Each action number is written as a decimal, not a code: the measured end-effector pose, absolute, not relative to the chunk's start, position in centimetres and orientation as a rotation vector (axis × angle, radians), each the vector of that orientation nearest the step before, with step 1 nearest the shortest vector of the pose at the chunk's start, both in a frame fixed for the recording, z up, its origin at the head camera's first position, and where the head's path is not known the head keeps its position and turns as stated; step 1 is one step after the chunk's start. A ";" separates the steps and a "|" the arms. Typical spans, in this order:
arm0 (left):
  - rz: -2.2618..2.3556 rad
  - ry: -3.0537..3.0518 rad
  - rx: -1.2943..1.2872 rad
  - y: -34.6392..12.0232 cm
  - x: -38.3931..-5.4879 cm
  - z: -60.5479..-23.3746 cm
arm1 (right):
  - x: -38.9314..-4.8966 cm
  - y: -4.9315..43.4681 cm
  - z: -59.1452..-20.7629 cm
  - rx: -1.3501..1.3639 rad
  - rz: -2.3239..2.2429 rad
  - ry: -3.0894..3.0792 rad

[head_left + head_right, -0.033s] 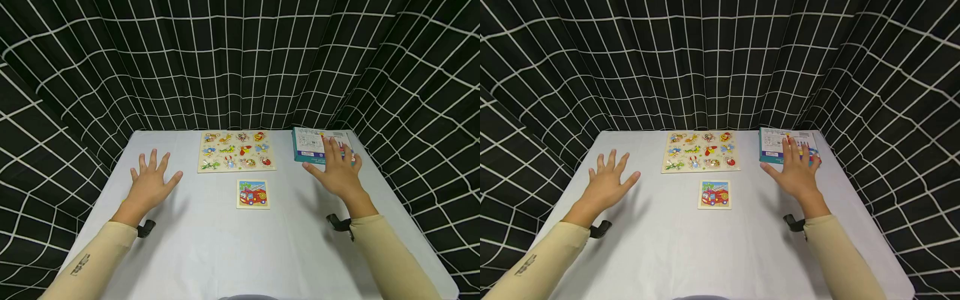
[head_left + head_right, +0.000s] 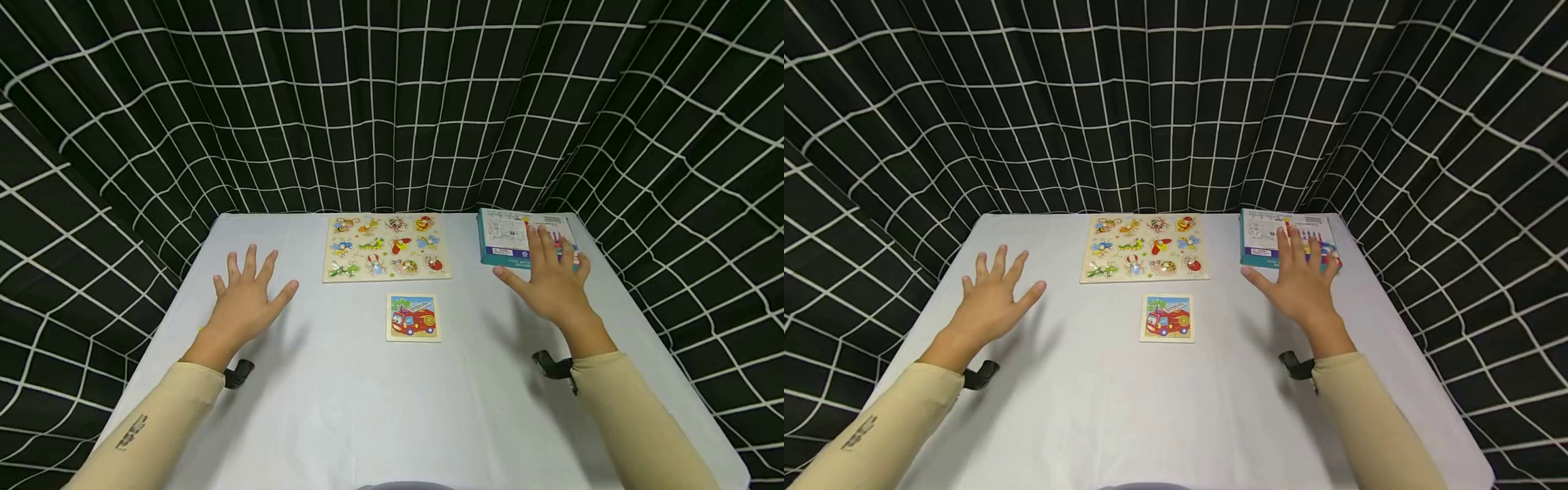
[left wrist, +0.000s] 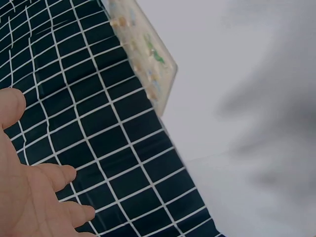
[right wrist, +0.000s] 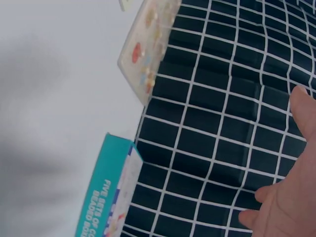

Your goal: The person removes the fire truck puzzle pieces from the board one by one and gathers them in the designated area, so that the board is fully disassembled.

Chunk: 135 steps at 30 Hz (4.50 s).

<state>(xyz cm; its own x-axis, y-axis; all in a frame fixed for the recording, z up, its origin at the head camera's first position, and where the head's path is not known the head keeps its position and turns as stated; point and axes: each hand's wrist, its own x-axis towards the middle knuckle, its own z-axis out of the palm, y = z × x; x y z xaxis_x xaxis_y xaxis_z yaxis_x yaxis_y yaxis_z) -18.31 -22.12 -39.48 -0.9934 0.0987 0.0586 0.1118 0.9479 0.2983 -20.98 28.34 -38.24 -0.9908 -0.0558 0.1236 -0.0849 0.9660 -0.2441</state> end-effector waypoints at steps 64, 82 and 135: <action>-0.201 -3.128 -0.596 -0.1 -23.4 -48.5 | -27.0 18.4 -46.5 0.604 0.698 -3.198; -0.220 -3.105 -0.614 -0.6 -23.7 -48.7 | -28.2 18.0 -46.4 0.786 0.469 -3.218; -0.190 -3.108 -0.631 -0.8 -24.1 -48.8 | -28.6 18.6 -47.2 0.942 0.409 -3.049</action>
<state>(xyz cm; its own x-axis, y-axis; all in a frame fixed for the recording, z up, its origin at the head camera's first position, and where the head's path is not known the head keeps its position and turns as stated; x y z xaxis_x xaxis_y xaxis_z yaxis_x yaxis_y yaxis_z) -24.14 -0.80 -48.76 -0.9206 0.3904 -0.0111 0.3861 0.9141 0.1238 -28.56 18.61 -47.23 -0.8258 -0.5639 0.0030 -0.5447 0.7964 -0.2628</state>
